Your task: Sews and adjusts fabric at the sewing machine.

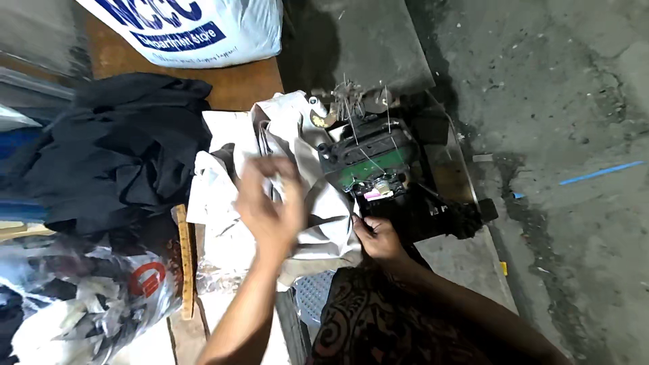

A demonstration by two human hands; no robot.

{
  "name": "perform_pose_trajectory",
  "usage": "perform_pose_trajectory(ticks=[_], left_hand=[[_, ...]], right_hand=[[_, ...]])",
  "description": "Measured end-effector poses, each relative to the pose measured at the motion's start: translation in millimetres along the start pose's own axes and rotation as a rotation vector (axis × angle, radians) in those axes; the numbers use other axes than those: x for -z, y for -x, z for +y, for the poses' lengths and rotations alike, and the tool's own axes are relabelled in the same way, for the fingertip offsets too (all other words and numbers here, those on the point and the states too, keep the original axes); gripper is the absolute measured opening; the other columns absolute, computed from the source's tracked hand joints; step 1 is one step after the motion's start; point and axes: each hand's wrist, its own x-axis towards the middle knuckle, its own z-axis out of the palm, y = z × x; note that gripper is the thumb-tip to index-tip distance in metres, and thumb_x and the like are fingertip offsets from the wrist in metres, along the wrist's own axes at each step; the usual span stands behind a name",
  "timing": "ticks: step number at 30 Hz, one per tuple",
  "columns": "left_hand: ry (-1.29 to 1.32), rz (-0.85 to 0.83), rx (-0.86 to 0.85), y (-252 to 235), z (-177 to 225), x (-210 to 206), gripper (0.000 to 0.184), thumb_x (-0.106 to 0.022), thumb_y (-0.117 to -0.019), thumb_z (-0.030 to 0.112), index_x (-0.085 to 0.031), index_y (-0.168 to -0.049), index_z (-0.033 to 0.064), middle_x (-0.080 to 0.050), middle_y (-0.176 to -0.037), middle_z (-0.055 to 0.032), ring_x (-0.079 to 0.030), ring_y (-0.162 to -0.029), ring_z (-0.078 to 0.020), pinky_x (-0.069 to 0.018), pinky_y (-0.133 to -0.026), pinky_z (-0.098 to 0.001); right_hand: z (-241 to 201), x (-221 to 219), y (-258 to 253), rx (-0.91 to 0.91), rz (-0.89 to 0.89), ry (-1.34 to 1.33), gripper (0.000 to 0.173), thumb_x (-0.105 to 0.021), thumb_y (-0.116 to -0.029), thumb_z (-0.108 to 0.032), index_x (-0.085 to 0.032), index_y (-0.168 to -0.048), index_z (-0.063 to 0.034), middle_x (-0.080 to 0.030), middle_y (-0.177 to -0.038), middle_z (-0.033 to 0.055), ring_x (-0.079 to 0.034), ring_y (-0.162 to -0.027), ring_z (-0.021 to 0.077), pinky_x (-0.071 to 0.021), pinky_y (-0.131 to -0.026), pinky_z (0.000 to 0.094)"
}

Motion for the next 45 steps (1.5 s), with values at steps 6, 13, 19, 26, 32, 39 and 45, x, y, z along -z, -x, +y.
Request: perform_pose_trajectory(ticks=[6, 13, 19, 26, 32, 39, 45], left_hand=[[-0.339, -0.373, -0.125, 87, 5, -46, 0.030, -0.055, -0.1014, 0.034, -0.080, -0.103, 0.0183, -0.073, -0.121, 0.0012, -0.065, -0.119, -0.0216, -0.0523, -0.096, -0.0477], [-0.405, -0.486, -0.167, 75, -21, -47, 0.043, -0.048, -0.1033, 0.043, -0.073, -0.130, 0.0192, -0.062, -0.143, -0.0047, -0.058, -0.132, -0.0243, -0.0484, -0.107, -0.0444], [-0.543, -0.506, -0.150, 69, -16, -48, 0.048, -0.044, -0.1029, 0.049, -0.071, -0.132, 0.0218, -0.061, -0.144, -0.0026, -0.058, -0.133, -0.0263, -0.0483, -0.106, -0.0479], [-0.585, -0.552, -0.128, 61, -14, -48, 0.051, -0.042, -0.1029, 0.052, -0.069, -0.134, 0.0216, -0.059, -0.147, -0.0045, -0.055, -0.135, -0.0285, -0.0453, -0.109, -0.0502], [-0.609, -0.570, -0.126, 52, -12, -48, 0.050, -0.044, -0.1017, 0.050, -0.072, -0.127, 0.0179, -0.061, -0.142, -0.0076, -0.057, -0.131, -0.0309, -0.0456, -0.107, -0.0509], [-0.638, -0.574, -0.087, 44, -15, -51, 0.050, -0.044, -0.1010, 0.052, -0.075, -0.118, 0.0166, -0.059, -0.145, -0.0066, -0.055, -0.134, -0.0308, -0.0438, -0.108, -0.0522], [-0.641, -0.579, -0.067, 38, -17, -53, 0.052, -0.042, -0.1007, 0.054, -0.075, -0.113, 0.0152, -0.057, -0.147, -0.0058, -0.053, -0.136, -0.0303, -0.0450, -0.106, -0.0533]], right_hand=[[-1, 5, 3, 0.010, -0.036, 0.071, 0.034, -0.061, -0.1024, -0.025, -0.067, -0.075, -0.0061, -0.058, -0.065, -0.0036, -0.054, -0.060, 0.0010, -0.0469, -0.059, 0.0229], [4, 4, 1, 0.045, 0.043, 0.109, 0.040, -0.062, -0.1024, -0.031, -0.064, -0.070, -0.0073, -0.053, -0.060, -0.0034, -0.050, -0.056, 0.0040, -0.0442, -0.056, 0.0258], [-3, 6, -6, 0.020, 0.053, 0.159, 0.042, -0.064, -0.1009, -0.035, -0.064, -0.068, -0.0082, -0.053, -0.060, -0.0029, -0.051, -0.057, 0.0048, -0.0447, -0.058, 0.0271], [-5, 8, -10, -0.001, 0.040, 0.181, 0.045, -0.063, -0.1011, -0.040, -0.066, -0.070, -0.0080, -0.056, -0.062, -0.0016, -0.053, -0.059, 0.0065, -0.0459, -0.060, 0.0303], [-10, 7, -15, 0.001, 0.056, 0.230, 0.049, -0.063, -0.1009, -0.041, -0.063, -0.065, -0.0088, -0.054, -0.060, -0.0022, -0.052, -0.058, 0.0066, -0.0451, -0.059, 0.0307], [-10, 12, -16, 0.059, 0.028, 0.293, 0.043, -0.063, -0.1000, -0.043, -0.069, -0.075, -0.0082, -0.061, -0.067, -0.0007, -0.057, -0.063, 0.0073, -0.0492, -0.064, 0.0322], [7, 10, 6, -0.008, -0.037, 0.163, 0.033, -0.063, -0.1015, -0.034, -0.070, -0.087, -0.0053, -0.065, -0.071, 0.0018, -0.064, -0.060, 0.0079, -0.0580, -0.061, 0.0278]])
